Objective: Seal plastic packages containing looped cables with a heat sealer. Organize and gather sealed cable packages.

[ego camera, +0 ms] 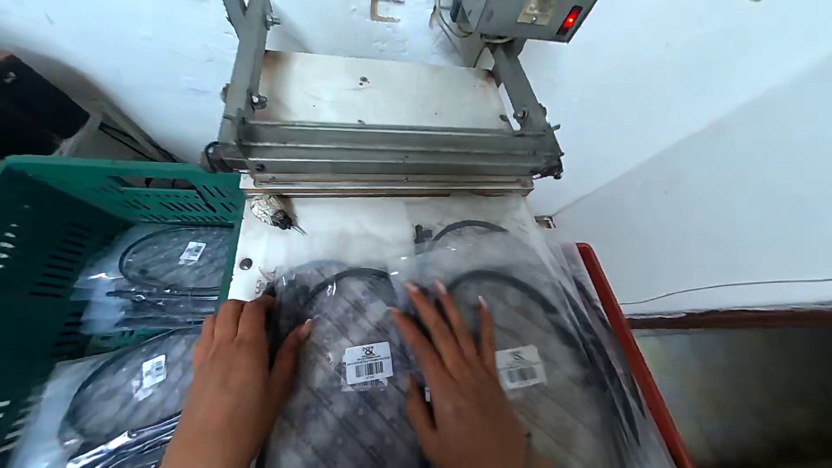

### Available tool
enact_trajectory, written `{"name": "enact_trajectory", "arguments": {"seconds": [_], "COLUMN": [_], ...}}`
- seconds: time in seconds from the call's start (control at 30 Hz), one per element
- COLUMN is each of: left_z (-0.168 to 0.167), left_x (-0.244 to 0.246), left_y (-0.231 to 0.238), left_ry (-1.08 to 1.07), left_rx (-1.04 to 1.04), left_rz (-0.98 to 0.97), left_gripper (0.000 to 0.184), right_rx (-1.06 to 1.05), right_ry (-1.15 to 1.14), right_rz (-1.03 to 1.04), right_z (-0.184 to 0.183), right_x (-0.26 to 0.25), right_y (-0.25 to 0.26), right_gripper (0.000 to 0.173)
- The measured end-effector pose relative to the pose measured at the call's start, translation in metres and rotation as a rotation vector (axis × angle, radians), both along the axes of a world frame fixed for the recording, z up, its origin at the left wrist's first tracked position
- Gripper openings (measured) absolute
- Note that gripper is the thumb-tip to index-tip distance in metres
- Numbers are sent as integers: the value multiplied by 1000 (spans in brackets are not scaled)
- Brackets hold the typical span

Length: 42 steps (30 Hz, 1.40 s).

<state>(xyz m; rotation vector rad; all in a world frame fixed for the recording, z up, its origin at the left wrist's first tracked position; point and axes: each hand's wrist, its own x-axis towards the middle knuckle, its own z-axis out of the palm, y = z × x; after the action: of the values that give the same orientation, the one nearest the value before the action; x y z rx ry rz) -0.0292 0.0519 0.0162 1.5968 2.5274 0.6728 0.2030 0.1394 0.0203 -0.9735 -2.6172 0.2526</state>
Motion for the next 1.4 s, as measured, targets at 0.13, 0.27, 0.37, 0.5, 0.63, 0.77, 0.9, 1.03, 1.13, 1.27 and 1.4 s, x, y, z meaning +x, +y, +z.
{"name": "enact_trajectory", "arguments": {"seconds": [0.13,0.27,0.37,0.5,0.63,0.77,0.9,1.03,1.13,1.27,1.4], "left_z": [25,63,59,57,44,21,12,4,0,-3,-4], "left_x": [-9,-22,-21,-20,-18,-20,-19,-20,-22,-22,-23], "left_y": [-22,-20,26,67,98,143,157,162,162,155,159], "left_ry": [-296,-1150,-1210,-1271,-1158,-1075,-1101,-1104,-1121,-1111,-1071], "left_rx": [146,357,399,226,188,181,170,221,249,279,238], "left_rz": [67,-143,-41,245,250,289,386,416,411,367,375], "left_gripper": [50,59,27,28,20,23,23,23,23,24,24], "right_rx": [-187,-678,-753,-487,-468,-585,-674,-696,-694,-680,-687], "right_ry": [170,679,797,603,425,369,336,357,353,348,314], "right_rz": [-21,-157,-269,-263,-449,-614,-706,-721,-709,-704,-708], "right_z": [12,48,63,58,59,42,32,28,27,24,26], "right_x": [28,16,-1,11,13,-9,-18,-23,-24,-23,-25], "right_y": [10,4,11,47,112,167,183,188,191,187,189], "right_gripper": [65,62,21,27,18,22,26,25,26,23,26]}}
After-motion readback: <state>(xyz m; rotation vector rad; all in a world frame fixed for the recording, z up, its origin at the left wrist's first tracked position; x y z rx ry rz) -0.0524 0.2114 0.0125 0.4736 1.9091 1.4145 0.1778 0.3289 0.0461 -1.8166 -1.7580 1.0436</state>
